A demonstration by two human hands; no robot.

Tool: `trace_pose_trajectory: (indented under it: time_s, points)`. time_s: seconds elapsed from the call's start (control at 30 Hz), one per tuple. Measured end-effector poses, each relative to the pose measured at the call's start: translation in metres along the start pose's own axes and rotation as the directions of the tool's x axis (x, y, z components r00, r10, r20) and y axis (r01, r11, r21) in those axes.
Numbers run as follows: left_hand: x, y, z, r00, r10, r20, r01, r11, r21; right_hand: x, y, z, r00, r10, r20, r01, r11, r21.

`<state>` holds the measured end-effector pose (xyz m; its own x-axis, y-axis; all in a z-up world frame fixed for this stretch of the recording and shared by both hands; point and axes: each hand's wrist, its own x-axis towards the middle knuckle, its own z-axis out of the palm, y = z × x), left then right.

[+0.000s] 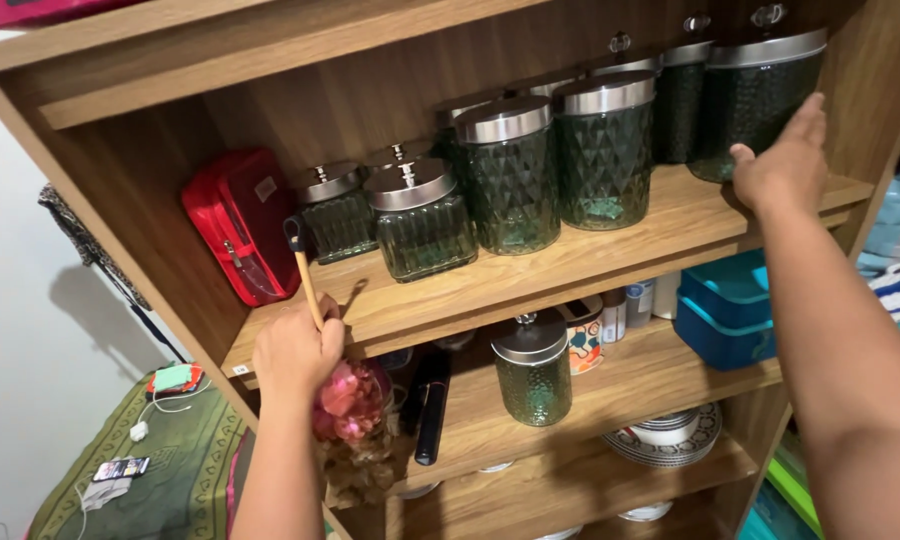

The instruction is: Cleaning and organizing kitchenware on a wooden shelf using a duster and spray.

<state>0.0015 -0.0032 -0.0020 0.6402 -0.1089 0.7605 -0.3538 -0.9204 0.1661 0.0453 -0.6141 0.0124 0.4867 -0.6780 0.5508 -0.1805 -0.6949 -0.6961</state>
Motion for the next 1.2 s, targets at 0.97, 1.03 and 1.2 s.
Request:
trace_pose_trajectory:
  time_s: [0.97, 1.03, 1.2]
  points:
    - [0.0, -0.001, -0.005, 0.999, 0.019, -0.036, -0.021, 0.998, -0.063, -0.407, -0.015, 0.089, 0.949, -0.232, 0.212, 0.046, 0.769, 0.638]
    - [-0.001, -0.003, -0.002, 0.999, 0.041, -0.03, -0.042, 0.998, -0.056, -0.421, 0.017, 0.084, 0.952, -0.212, 0.222, 0.02, 0.765, 0.644]
    - [-0.001, -0.002, -0.004, 0.999, 0.042, -0.03, -0.045, 0.995, -0.085, -0.401, 0.083, 0.066, 0.97, -0.2, 0.139, 0.064, 0.757, 0.65]
